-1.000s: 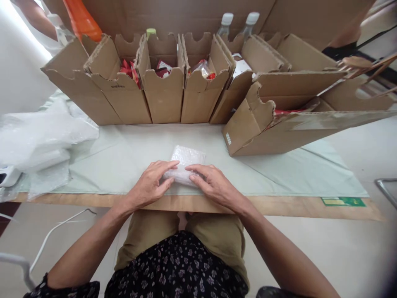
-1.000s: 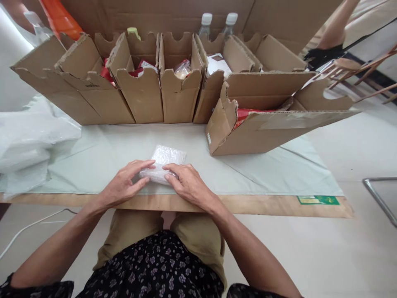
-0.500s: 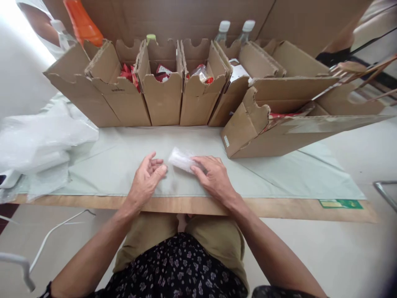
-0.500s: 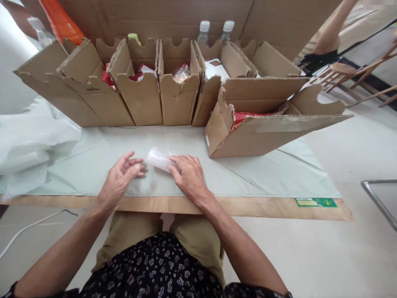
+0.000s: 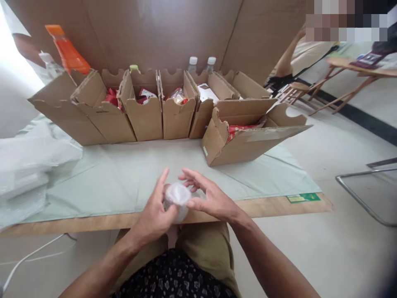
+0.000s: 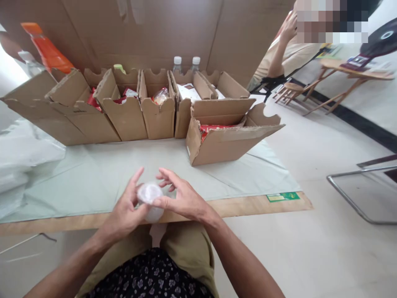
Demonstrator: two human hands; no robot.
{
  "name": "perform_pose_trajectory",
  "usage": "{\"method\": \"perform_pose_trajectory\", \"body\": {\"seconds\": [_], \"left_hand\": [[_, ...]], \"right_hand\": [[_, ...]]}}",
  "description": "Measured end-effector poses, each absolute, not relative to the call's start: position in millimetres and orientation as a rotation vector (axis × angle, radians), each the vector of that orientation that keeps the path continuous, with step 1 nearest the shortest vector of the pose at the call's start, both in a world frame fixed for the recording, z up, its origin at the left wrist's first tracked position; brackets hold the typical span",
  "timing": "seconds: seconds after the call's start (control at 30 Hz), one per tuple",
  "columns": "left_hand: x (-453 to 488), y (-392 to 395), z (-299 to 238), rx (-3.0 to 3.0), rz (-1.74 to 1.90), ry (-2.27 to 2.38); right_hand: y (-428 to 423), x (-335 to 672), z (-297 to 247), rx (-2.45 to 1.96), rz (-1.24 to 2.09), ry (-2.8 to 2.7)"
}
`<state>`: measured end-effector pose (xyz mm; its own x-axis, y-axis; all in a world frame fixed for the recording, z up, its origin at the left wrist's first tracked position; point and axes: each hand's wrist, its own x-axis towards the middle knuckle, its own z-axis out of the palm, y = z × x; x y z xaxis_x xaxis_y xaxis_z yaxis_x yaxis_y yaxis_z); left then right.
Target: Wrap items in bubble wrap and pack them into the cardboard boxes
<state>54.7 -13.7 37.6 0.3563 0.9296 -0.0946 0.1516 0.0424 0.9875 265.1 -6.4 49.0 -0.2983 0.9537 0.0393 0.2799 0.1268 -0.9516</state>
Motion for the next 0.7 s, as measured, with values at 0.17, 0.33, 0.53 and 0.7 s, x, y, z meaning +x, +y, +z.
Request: {"method": "perform_pose_trajectory", "body": {"seconds": [0.17,0.33,0.53,0.7], "left_hand": [[80,-20,44,1.487,0.642,0.928],[92,-13,48,1.362,0.612,0.943],[96,-2,48,1.501,0.536,0.854],[91,16,51,1.632,0.339,0.676]], "right_hand": [[-17,278,83,-1.229,1.298,-1.895],[-35,288,99,-1.318,1.116,-1.963],[-31,313,93,-1.517,0.774,-1.684],[-24,330,105,-1.447,1.084,-1.912]]}}
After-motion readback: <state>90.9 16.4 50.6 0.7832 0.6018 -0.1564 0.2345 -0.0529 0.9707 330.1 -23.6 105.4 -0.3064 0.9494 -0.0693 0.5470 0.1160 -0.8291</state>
